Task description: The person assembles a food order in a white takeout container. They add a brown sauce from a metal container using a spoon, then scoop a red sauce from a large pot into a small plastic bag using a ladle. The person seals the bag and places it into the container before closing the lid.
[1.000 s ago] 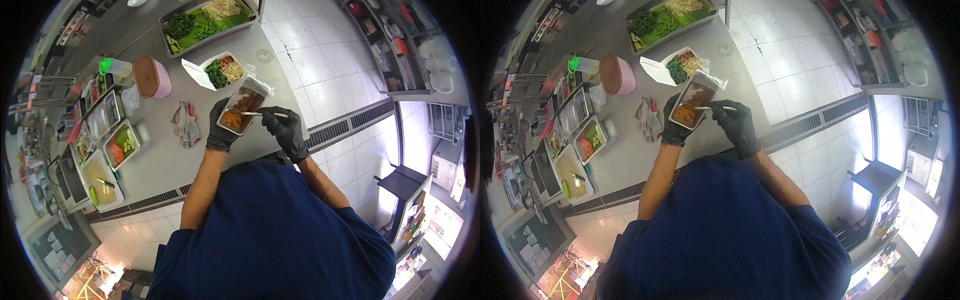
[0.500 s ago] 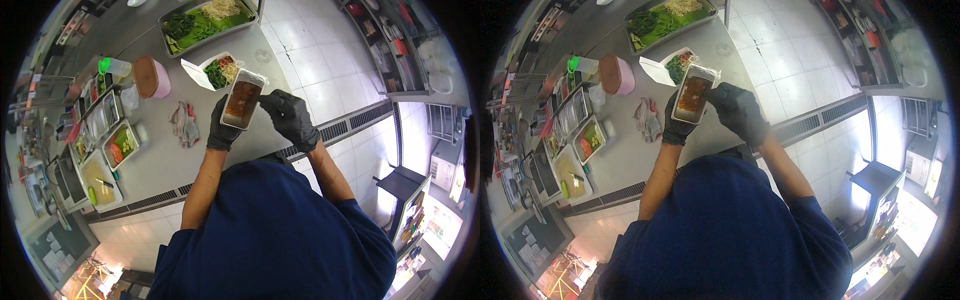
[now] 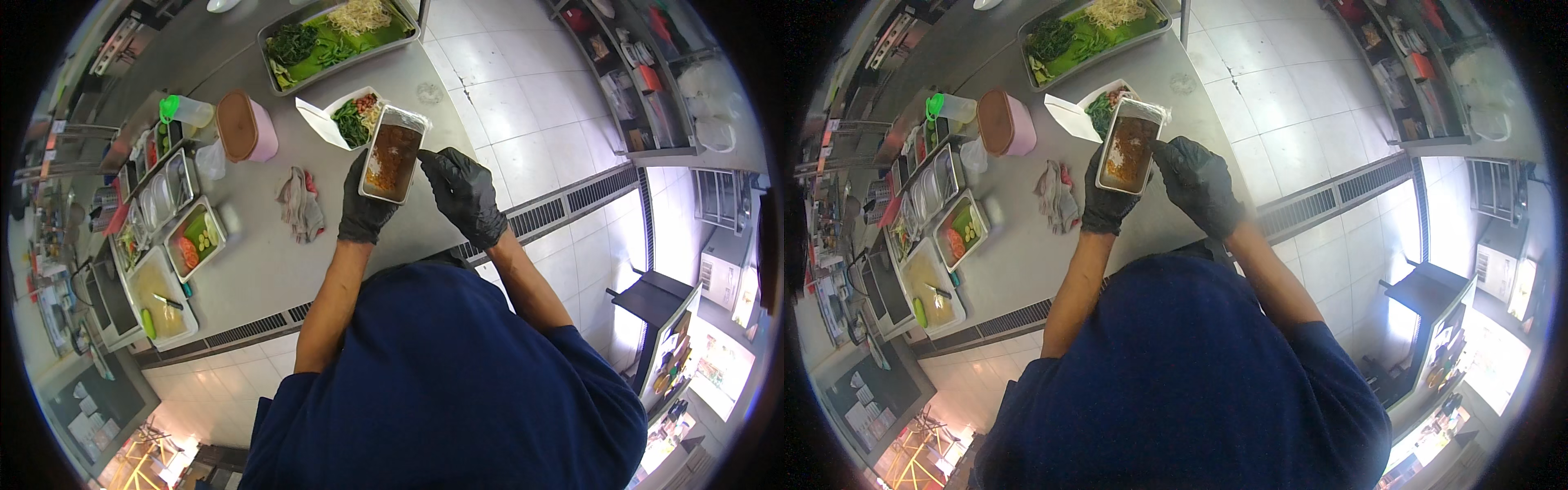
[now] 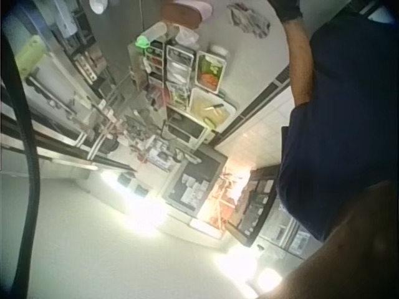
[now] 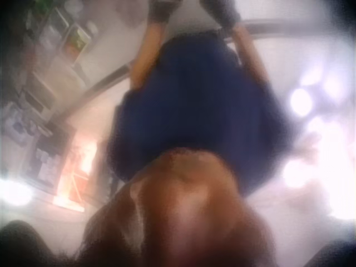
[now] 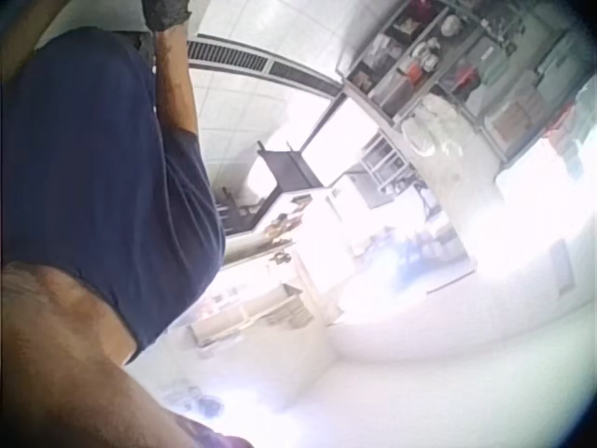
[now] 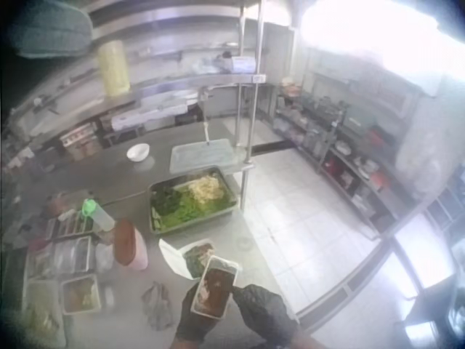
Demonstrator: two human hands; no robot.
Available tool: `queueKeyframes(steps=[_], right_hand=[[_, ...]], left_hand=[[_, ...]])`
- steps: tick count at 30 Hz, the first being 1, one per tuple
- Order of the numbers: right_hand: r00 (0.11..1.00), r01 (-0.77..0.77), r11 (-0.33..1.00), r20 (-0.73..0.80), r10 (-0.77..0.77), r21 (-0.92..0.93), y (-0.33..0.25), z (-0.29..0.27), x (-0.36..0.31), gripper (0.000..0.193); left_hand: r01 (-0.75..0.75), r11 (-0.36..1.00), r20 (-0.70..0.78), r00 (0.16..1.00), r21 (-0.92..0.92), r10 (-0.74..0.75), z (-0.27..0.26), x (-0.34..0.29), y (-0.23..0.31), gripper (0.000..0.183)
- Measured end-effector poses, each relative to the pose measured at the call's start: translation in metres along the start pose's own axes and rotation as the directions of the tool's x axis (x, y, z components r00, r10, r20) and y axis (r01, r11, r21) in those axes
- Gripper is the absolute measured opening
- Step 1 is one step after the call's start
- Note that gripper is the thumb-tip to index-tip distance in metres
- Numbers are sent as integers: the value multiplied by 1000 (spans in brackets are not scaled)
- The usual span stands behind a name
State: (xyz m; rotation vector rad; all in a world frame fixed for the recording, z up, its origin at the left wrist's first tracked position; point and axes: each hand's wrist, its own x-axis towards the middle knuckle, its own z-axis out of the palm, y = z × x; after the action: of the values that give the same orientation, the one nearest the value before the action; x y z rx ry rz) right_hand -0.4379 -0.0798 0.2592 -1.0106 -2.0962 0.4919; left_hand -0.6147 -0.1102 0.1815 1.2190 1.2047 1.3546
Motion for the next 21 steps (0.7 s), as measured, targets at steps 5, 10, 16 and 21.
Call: queueKeyframes(steps=[5,10,16,21], right_hand=[[1000,11,995,-26,-9,99,14,14,-6,25],[996,-62,976,-47,73,210,1,5,0,30],[995,-97,959,4,100,268,0,15,-3,23],[988,-154,948,33,151,279,-3,2,4,28]], left_hand=[[-192,908,51,981,372,186,1,2,10,46],[192,901,-63,970,-388,-234,-6,-2,-19,47],[128,961,-20,990,-246,-137,-6,-1,-20,47],[281,779,98,957,-561,-275,-12,-4,-24,45]])
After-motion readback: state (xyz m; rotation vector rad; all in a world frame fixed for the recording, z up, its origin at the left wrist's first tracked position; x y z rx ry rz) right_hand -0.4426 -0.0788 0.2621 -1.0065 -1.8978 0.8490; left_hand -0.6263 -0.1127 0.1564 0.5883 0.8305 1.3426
